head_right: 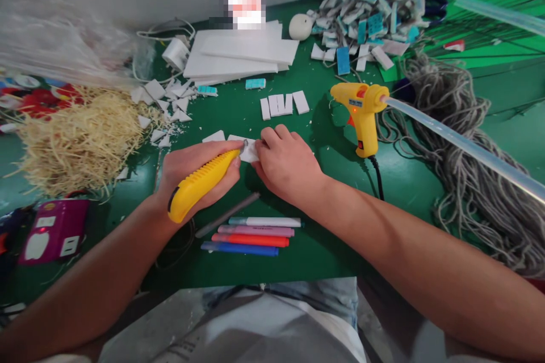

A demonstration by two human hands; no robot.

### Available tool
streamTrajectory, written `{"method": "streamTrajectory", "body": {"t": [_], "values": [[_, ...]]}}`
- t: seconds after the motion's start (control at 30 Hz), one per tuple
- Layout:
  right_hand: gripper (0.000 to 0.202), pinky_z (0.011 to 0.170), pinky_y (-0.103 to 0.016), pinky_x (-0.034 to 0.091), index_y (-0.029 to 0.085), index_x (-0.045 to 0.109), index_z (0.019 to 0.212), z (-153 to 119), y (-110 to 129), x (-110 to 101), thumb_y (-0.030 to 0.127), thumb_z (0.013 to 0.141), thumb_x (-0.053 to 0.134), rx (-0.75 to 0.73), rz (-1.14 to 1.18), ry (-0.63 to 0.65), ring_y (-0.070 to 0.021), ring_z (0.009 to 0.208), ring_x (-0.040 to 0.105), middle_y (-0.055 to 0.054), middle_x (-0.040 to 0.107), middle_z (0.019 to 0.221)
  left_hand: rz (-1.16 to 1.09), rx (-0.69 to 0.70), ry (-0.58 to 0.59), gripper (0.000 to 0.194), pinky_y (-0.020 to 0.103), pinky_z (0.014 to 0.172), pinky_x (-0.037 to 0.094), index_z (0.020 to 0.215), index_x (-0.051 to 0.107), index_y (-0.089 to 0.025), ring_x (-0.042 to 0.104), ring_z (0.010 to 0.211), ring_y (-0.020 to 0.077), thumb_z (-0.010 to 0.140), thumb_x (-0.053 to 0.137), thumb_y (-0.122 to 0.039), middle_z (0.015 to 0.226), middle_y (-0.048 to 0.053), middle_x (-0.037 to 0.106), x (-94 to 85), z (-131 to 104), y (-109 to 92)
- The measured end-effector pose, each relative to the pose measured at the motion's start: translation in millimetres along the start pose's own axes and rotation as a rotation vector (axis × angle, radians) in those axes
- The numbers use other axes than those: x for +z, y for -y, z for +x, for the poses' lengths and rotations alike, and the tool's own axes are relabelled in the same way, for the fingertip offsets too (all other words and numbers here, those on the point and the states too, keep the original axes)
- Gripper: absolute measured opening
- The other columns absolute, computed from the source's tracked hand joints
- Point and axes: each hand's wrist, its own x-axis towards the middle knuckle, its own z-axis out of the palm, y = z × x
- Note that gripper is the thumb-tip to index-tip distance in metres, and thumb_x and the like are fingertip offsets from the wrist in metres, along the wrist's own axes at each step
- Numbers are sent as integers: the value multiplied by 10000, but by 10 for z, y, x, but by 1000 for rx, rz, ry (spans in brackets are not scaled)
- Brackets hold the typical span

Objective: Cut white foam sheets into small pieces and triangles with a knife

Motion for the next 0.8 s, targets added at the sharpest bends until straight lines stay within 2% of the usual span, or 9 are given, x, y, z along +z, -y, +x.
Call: {"method": "streamTrajectory", "body": {"t": [0.17, 0.43, 0.63, 0.7, 0.8], "values": [[304, 810, -418, 431, 87, 750, 1201, 14, 26, -40, 249, 1048, 544, 28, 13, 48, -316, 1067, 519, -205, 689, 1188, -13, -74, 11, 152, 275, 811, 706, 1056, 746, -223, 837, 840, 201, 947, 649, -183, 1032, 42, 857, -40, 19, -9], [307, 790, -416, 418, 104, 747, 1177, -15, -32, 40, 253, 1059, 506, -39, 0, -36, -314, 1050, 500, -198, 687, 1167, -49, -207, -18, 151, 271, 836, 698, 1052, 794, -213, 835, 834, 200, 948, 690, -245, 1026, 32, 859, -10, -11, -27], [312, 784, -417, 415, 95, 744, 1188, -15, -26, 37, 240, 1059, 501, -47, 17, -39, -311, 1040, 506, -200, 684, 1163, -165, -343, -31, 137, 248, 706, 681, 1060, 789, -250, 791, 670, 161, 961, 730, -325, 940, -15, 848, 21, -10, -27], [325, 782, -416, 415, 89, 743, 1196, -15, -20, 35, 244, 1065, 488, -43, 15, -30, -309, 1037, 506, -199, 684, 1165, -155, -334, -17, 143, 242, 693, 679, 1065, 786, -249, 784, 658, 155, 965, 735, -336, 943, -18, 849, 5, -3, -34], [326, 785, -415, 416, 85, 743, 1192, -13, -16, 36, 249, 1065, 491, -27, 4, -17, -308, 1045, 503, -200, 684, 1170, -91, -248, 1, 137, 248, 751, 694, 1060, 782, -228, 813, 736, 174, 963, 713, -296, 976, 5, 855, -27, 6, -45]]}}
